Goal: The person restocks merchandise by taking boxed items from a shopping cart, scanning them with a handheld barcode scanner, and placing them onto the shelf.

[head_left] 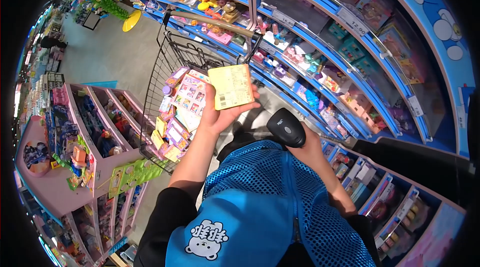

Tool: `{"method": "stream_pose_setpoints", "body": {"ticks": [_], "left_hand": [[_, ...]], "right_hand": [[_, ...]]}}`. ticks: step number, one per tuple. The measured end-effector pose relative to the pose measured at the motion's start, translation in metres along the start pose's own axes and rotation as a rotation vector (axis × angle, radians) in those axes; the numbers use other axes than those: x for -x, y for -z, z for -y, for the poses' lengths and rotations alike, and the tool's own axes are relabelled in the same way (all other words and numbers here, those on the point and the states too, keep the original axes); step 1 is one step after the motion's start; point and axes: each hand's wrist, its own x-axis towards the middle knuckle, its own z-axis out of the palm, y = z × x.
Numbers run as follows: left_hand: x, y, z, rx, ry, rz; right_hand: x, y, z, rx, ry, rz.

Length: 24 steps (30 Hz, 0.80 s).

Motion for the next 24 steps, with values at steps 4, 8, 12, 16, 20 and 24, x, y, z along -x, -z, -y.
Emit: {"method": "stream_pose_setpoints", "body": {"ticks": [4, 8, 12, 16, 20, 24], "left_hand": [[-0.010, 0.005, 0.029, -0.034, 0.099, 0.036], [-0.016, 0.006, 0.059, -0.034, 0.165, 0.040], [-0.021, 0.000, 0.079, -0.055, 0.193, 0.078], [-0.028, -0.001, 0.093, -0.141, 0.211, 0.098], [-0.035, 0.004, 0.109, -0.245, 0.243, 0.080], [-0.037, 0.012, 0.123, -0.162, 0.208, 0.026]], "right_hand": [[0.005, 0.013, 0.003, 0.001, 0.032, -0.019], [0.012, 0.023, -0.001, -0.078, 0.029, -0.041], [0.020, 0.038, -0.006, -0.063, 0.020, -0.030], [0.028, 0.049, -0.013, -0.040, 0.037, -0.023], [0.037, 0.058, -0.019, -0.016, 0.005, 0.014], [0.036, 0.062, -0.025, -0.023, -0.053, 0.046]]}}
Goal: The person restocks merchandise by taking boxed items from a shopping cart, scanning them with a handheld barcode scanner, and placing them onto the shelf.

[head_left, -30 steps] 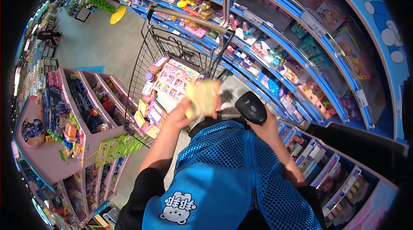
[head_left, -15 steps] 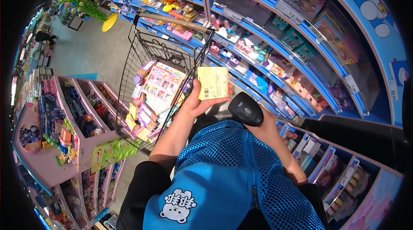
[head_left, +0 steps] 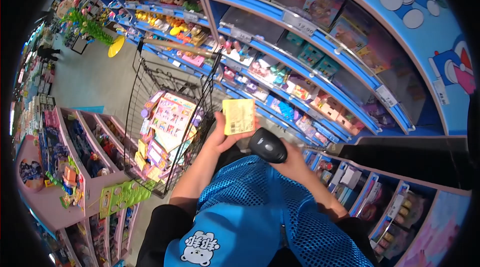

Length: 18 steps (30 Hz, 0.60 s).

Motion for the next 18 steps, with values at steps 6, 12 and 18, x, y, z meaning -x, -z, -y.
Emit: {"method": "stream_pose_setpoints", "body": {"ticks": [6, 12, 18], "left_hand": [[-0.001, -0.011, -0.026, 0.219, 0.087, -0.109], [-0.023, -0.007, -0.047, -0.175, 0.122, 0.010], [-0.040, -0.021, -0.046, -0.329, 0.045, 0.091]], "right_hand": [[-0.015, -0.010, -0.007, -0.029, 0.032, -0.015], [-0.023, -0.018, -0.006, -0.114, 0.001, -0.153], [-0.032, -0.019, 0.000, -0.146, -0.013, -0.205]]}}
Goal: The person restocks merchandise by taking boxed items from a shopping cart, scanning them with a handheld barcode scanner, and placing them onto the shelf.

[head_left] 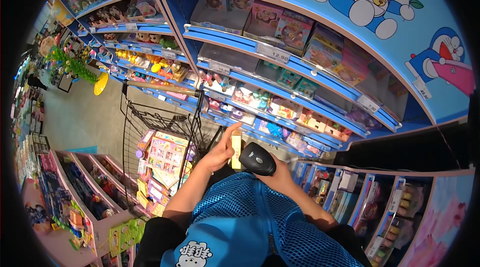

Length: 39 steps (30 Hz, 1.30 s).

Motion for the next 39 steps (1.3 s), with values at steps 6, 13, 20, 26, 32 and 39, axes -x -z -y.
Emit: {"method": "stream_pose_setpoints", "body": {"ticks": [6, 13, 20, 26, 32, 39], "left_hand": [[-0.012, 0.009, 0.010, 0.000, 0.152, -0.002], [-0.023, 0.019, -0.008, 0.148, 0.086, -0.118], [-0.058, 0.022, -0.061, -0.035, -0.066, -0.179], [-0.081, -0.013, -0.109, -0.397, -0.142, -0.154], [-0.098, -0.045, -0.142, -0.532, -0.222, -0.081], [-0.117, -0.072, -0.167, -0.606, -0.255, -0.055]], "right_hand": [[-0.004, 0.002, 0.002, -0.024, -0.005, -0.050], [-0.006, 0.007, -0.005, -0.002, 0.020, -0.077], [0.001, 0.015, -0.011, -0.032, 0.017, -0.122], [0.011, 0.026, -0.006, -0.051, -0.037, -0.117], [0.025, 0.036, -0.011, -0.063, -0.040, -0.142], [0.041, 0.050, -0.042, -0.036, -0.076, -0.168]]}}
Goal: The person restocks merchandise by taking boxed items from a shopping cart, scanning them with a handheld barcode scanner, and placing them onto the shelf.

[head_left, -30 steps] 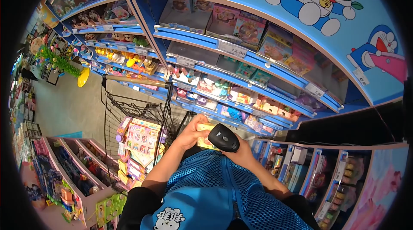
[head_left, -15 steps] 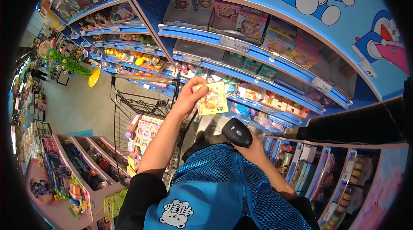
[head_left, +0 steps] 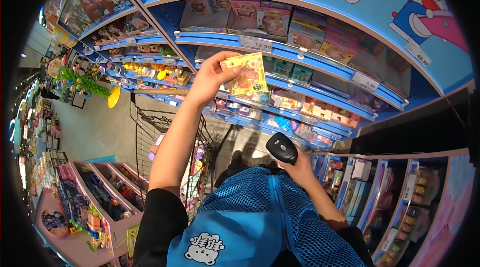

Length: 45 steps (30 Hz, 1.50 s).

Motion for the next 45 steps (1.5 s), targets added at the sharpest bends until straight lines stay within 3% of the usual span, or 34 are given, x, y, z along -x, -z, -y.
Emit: {"method": "stream_pose_setpoints", "body": {"ticks": [3, 8, 13, 15, 17, 20, 23, 26, 29, 31, 38, 42, 45], "left_hand": [[-0.004, -0.003, -0.015, 0.017, -0.018, 0.012], [-0.016, -0.004, -0.019, -0.057, 0.058, -0.041], [-0.026, -0.014, -0.036, -0.110, 0.038, -0.020], [-0.033, -0.014, -0.039, -0.110, 0.050, -0.037], [-0.038, -0.012, -0.045, -0.148, 0.089, -0.040], [-0.047, -0.008, -0.052, -0.237, 0.030, -0.016], [-0.057, -0.008, -0.057, -0.327, -0.078, 0.003], [-0.070, -0.010, -0.057, -0.353, -0.161, -0.035], [-0.086, -0.013, -0.060, -0.369, -0.246, -0.087], [-0.098, -0.013, -0.060, -0.452, -0.300, -0.077], [-0.148, -0.006, -0.030, -0.642, -0.161, -0.049], [-0.153, -0.030, -0.057, -1.132, 0.060, -0.177], [-0.162, -0.021, -0.038, -1.008, -0.349, -0.204]], "right_hand": [[0.001, 0.003, -0.048, 0.057, -0.022, -0.035], [0.007, 0.017, -0.134, 0.179, -0.232, -0.011], [0.045, 0.027, -0.232, -0.014, -0.375, -0.111], [0.069, 0.033, -0.284, 0.055, -0.521, -0.079], [0.091, 0.043, -0.285, 0.147, -0.618, -0.048], [0.118, 0.055, -0.306, 0.317, -0.515, 0.128], [0.132, 0.047, -0.315, -0.066, -0.752, -0.085], [0.129, 0.044, -0.300, -0.041, -0.777, -0.115], [0.119, 0.040, -0.297, 0.150, -0.632, -0.002], [0.112, 0.033, -0.291, 0.076, -0.660, -0.034], [0.102, 0.021, -0.275, 0.009, -0.723, -0.045], [0.114, 0.020, -0.285, -0.043, -0.699, -0.088], [0.124, 0.027, -0.273, 0.149, -0.628, -0.102]]}}
